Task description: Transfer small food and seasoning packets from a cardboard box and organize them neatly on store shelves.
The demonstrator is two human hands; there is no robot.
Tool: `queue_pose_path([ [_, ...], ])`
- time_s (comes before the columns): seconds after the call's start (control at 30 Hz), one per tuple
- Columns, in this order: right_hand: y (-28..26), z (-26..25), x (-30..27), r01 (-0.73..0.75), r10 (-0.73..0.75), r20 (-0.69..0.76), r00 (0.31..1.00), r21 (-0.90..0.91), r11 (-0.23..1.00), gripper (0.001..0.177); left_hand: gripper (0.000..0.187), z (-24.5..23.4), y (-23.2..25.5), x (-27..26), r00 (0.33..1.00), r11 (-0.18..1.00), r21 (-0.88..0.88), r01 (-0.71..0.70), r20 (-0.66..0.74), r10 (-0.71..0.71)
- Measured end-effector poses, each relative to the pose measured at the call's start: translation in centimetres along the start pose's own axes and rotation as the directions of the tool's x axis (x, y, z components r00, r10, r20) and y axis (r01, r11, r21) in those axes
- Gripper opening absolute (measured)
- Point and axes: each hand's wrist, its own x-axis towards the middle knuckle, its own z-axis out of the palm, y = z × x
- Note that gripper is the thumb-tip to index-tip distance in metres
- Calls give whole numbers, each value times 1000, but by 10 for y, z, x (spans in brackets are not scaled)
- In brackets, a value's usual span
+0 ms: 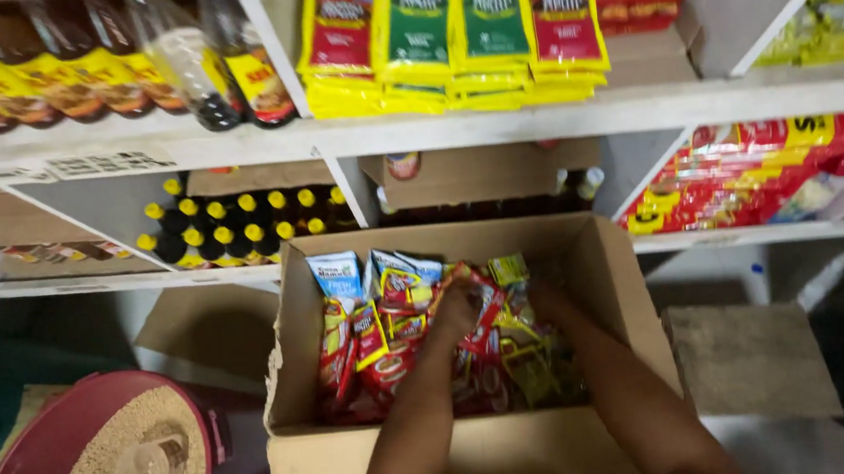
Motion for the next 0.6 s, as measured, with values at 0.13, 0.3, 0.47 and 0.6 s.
queue_pose_path([
  [0.13, 4, -6, -8, -143, 151, 33, 988, -174, 974, 37, 30, 9, 4, 0, 996, 991, 132, -35, 81, 25],
  [0.3, 15, 1, -3, -310, 364, 26, 931, -470, 826, 45, 33, 3, 51, -20, 904, 931, 366, 1, 398, -157],
  [0.47, 25, 29, -15, -233, 257, -8, 966, -456, 859, 44, 47, 21, 38, -21, 734, 928, 183, 324, 571, -368],
  [0.6, -5, 34, -26, -168, 141, -93, 986, -519, 838, 41, 54, 31, 21, -19, 779, 945, 189, 267, 535, -327],
])
